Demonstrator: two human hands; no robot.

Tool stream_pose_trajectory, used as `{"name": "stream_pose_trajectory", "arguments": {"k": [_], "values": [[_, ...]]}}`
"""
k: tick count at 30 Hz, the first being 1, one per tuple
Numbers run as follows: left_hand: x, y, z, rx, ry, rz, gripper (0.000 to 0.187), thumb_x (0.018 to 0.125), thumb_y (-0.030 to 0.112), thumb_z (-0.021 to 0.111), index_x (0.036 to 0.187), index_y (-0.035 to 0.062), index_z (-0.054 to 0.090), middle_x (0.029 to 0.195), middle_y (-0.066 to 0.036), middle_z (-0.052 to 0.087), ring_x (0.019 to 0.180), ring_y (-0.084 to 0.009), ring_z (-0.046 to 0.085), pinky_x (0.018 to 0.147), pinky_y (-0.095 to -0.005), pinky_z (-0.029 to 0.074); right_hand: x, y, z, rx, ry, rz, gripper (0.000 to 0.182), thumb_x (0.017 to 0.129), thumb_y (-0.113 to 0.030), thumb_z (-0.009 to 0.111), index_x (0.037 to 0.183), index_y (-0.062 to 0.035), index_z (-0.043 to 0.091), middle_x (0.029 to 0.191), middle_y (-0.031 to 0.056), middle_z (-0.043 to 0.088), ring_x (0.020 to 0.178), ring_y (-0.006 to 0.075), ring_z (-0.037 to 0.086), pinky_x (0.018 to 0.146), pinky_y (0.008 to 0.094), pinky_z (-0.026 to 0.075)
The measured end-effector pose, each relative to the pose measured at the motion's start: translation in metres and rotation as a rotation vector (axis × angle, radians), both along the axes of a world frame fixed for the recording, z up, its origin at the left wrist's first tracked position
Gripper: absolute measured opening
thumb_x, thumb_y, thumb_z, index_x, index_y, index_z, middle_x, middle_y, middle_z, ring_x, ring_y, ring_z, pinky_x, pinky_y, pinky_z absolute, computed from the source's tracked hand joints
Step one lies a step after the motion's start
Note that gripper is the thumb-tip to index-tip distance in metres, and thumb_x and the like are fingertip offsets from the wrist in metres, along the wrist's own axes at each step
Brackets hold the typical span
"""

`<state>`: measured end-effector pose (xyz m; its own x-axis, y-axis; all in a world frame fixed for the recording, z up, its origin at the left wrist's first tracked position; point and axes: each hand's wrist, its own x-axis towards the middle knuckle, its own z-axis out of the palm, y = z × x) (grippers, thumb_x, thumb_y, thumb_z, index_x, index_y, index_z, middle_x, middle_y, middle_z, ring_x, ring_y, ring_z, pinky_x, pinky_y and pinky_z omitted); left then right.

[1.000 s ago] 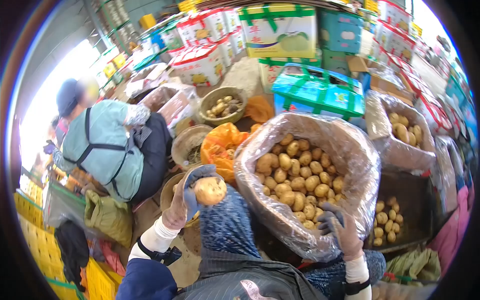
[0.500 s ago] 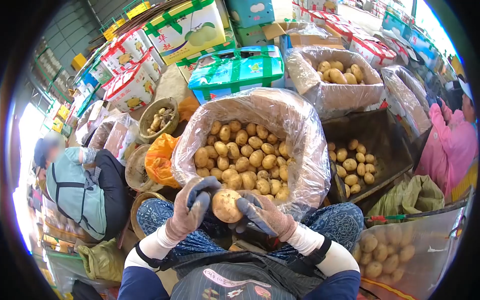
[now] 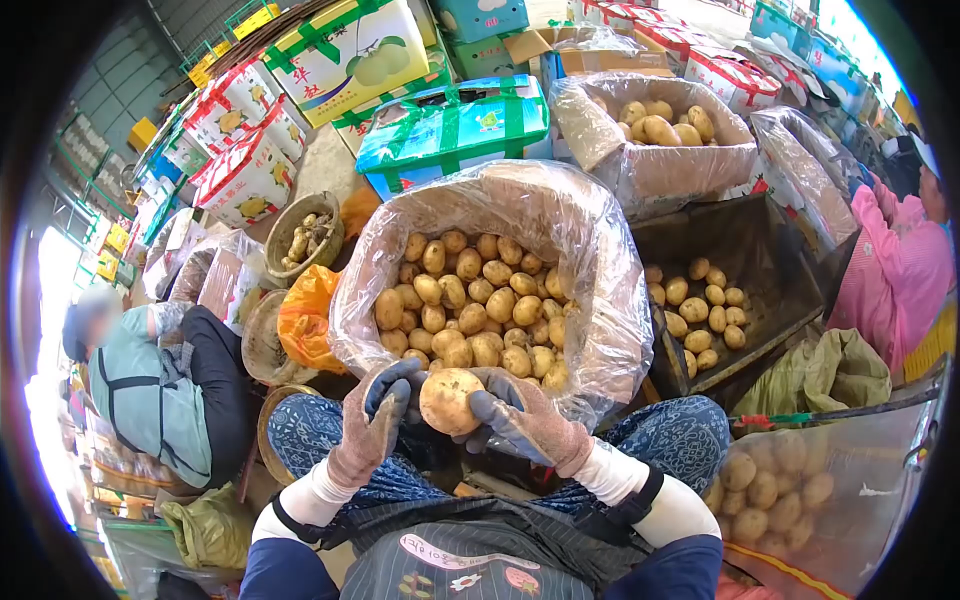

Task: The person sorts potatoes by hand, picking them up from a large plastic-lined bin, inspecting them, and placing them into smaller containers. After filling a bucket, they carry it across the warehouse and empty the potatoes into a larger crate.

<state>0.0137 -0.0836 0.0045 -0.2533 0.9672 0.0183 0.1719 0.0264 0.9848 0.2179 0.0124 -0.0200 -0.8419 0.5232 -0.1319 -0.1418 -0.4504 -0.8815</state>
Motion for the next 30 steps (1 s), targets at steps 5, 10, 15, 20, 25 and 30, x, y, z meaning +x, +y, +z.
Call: {"name": "stream_pose_trajectory", "arguments": {"k": [5, 10, 15, 20, 25, 30], "values": [[0.001, -0.003, -0.002, 0.080, 0.124, -0.059, 0.026, 0.096, 0.004, 0.055, 0.121, -0.0051, 0.058, 0.107, -0.015, 0.067, 0.099, -0.0209, 0.064, 0.088, -0.0315, 0.050, 0.002, 0.002, -0.001, -0.024, 0.014, 0.049, 0.072, 0.092, -0.054, 0.059, 0.137, 0.0001, 0.045, 0.112, 0.0100, 0.063, 0.090, 0.0143, 0.066, 0.072, 0.0253, 0.057], [0.000, -0.004, -0.006, 0.108, 0.135, -0.077, 0.030, 0.095, 0.007, 0.058, 0.123, -0.0047, 0.056, 0.111, -0.016, 0.065, 0.100, -0.0217, 0.064, 0.087, -0.0313, 0.050, 0.001, 0.000, -0.006, -0.047, 0.027, 0.010, 0.070, 0.091, -0.050, 0.064, 0.137, -0.0005, 0.045, 0.114, 0.0108, 0.062, 0.094, 0.0157, 0.065, 0.075, 0.0267, 0.057], [0.004, 0.001, 0.002, -0.244, -0.451, -0.195, 0.050, 0.094, 0.019, 0.066, 0.135, -0.0019, 0.046, 0.124, -0.013, 0.059, 0.103, -0.0193, 0.063, 0.085, -0.0289, 0.052, -0.003, -0.005, -0.029, 0.478, 0.013, -0.286, 0.068, 0.082, -0.030, 0.079, 0.134, -0.0014, 0.045, 0.126, 0.0144, 0.057, 0.110, 0.0242, 0.060, 0.091, 0.0351, 0.052], [0.001, 0.002, -0.020, -0.438, -0.554, -0.368, 0.074, 0.089, 0.032, 0.072, 0.145, 0.0003, 0.036, 0.132, -0.011, 0.053, 0.111, -0.0159, 0.058, 0.091, -0.0274, 0.052, 0.012, -0.006, -0.031, 0.991, -0.185, -0.144, 0.075, 0.077, -0.023, 0.083, 0.136, -0.0008, 0.042, 0.135, 0.0220, 0.048, 0.125, 0.0338, 0.050, 0.104, 0.0412, 0.042], [0.005, 0.012, -0.029, -0.340, -0.337, -0.536, 0.077, 0.088, 0.030, 0.073, 0.148, 0.0015, 0.033, 0.136, -0.013, 0.053, 0.122, -0.0203, 0.053, 0.106, -0.0332, 0.043, 0.026, -0.003, -0.038, 0.572, -0.219, -0.002, 0.083, 0.080, -0.027, 0.081, 0.143, 0.0015, 0.037, 0.137, 0.0206, 0.049, 0.126, 0.0255, 0.050, 0.106, 0.0362, 0.041], [-0.008, 0.052, -0.039, -0.109, 0.384, -0.791, 0.084, 0.090, 0.049, 0.064, 0.151, 0.0039, 0.027, 0.117, -0.024, 0.062, 0.105, -0.0330, 0.064, 0.094, -0.0387, 0.051, 0.048, 0.010, -0.032, -0.102, -0.254, -0.012, 0.075, 0.081, -0.021, 0.080, 0.140, 0.0036, 0.041, 0.117, 0.0186, 0.063, 0.092, 0.0192, 0.067, 0.076, 0.0288, 0.056]]}}
